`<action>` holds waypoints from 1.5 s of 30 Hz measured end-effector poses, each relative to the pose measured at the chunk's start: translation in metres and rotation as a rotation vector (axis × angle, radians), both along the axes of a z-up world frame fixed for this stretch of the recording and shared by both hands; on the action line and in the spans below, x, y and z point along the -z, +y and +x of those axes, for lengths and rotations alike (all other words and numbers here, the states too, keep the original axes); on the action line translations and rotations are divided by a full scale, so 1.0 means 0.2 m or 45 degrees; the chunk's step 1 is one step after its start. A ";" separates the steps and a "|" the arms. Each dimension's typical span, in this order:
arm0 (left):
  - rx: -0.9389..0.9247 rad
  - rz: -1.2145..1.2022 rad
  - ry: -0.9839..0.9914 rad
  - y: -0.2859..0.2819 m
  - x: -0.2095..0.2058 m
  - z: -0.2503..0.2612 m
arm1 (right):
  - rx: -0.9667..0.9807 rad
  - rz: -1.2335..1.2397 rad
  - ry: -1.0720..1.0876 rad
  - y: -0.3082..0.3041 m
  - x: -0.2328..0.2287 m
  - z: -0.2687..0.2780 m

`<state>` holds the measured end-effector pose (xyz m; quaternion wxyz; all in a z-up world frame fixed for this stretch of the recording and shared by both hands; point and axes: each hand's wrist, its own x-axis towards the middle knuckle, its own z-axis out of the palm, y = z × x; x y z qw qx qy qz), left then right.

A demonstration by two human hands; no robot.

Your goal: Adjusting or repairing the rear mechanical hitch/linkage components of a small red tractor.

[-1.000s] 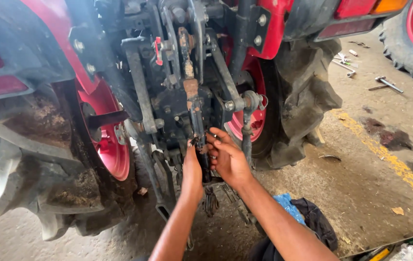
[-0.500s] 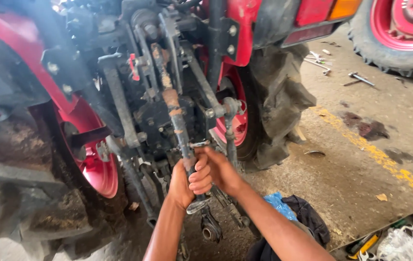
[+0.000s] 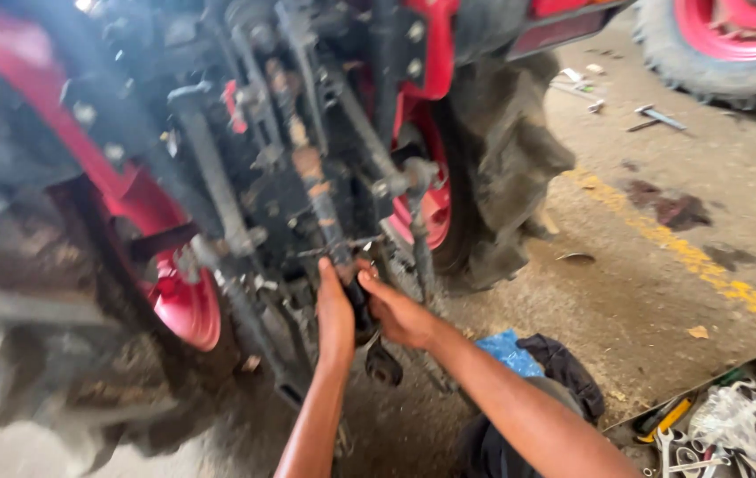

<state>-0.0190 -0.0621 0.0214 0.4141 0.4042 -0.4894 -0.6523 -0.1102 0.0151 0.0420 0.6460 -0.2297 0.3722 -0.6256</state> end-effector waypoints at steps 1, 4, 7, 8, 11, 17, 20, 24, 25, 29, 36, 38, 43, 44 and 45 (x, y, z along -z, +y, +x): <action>-0.023 0.012 -0.007 0.01 -0.02 0.04 | -0.023 0.012 -0.007 -0.03 0.11 -0.04; -0.052 -0.565 -0.177 0.00 -0.09 0.12 | -0.227 -0.099 0.193 -0.10 0.34 -0.15; -0.080 -0.817 -0.471 0.04 -0.17 0.17 | -0.253 -0.234 0.311 -0.10 0.34 -0.14; -0.048 -0.747 -0.457 0.08 -0.21 0.17 | -0.178 -0.211 0.558 -0.09 0.29 -0.12; -0.036 -0.658 -0.380 0.18 -0.23 0.12 | 0.041 -0.255 0.965 -0.08 0.25 -0.06; -0.191 -0.708 -0.195 0.24 -0.08 0.02 | 0.351 -0.174 1.606 -0.03 0.24 -0.01; -0.189 -0.606 -0.151 0.21 -0.10 0.02 | 0.301 -0.097 1.692 0.05 0.11 0.02; -0.121 -0.383 -0.053 0.17 -0.13 0.02 | 0.210 -0.197 1.571 0.12 0.02 -0.03; -0.093 -0.386 -0.040 0.15 -0.10 0.01 | 0.238 -0.182 1.581 0.12 0.02 -0.07; -0.062 -0.321 0.052 0.09 -0.06 -0.03 | 0.199 -0.278 1.505 0.17 -0.02 -0.18; 0.231 -0.004 0.226 0.00 -0.09 -0.04 | 0.405 -0.389 1.098 0.09 0.08 -0.33; 0.474 0.146 0.398 0.01 -0.12 0.02 | 0.376 -0.362 1.023 0.07 0.12 -0.33; 1.190 0.437 1.023 0.03 -0.15 0.07 | 0.261 -0.435 0.738 0.11 0.04 -0.21; 1.270 0.461 1.131 0.03 -0.15 0.06 | 0.075 -0.512 0.418 0.13 -0.01 -0.18; 1.351 0.485 1.239 0.04 -0.15 0.06 | -0.113 -0.582 0.097 0.15 -0.07 -0.15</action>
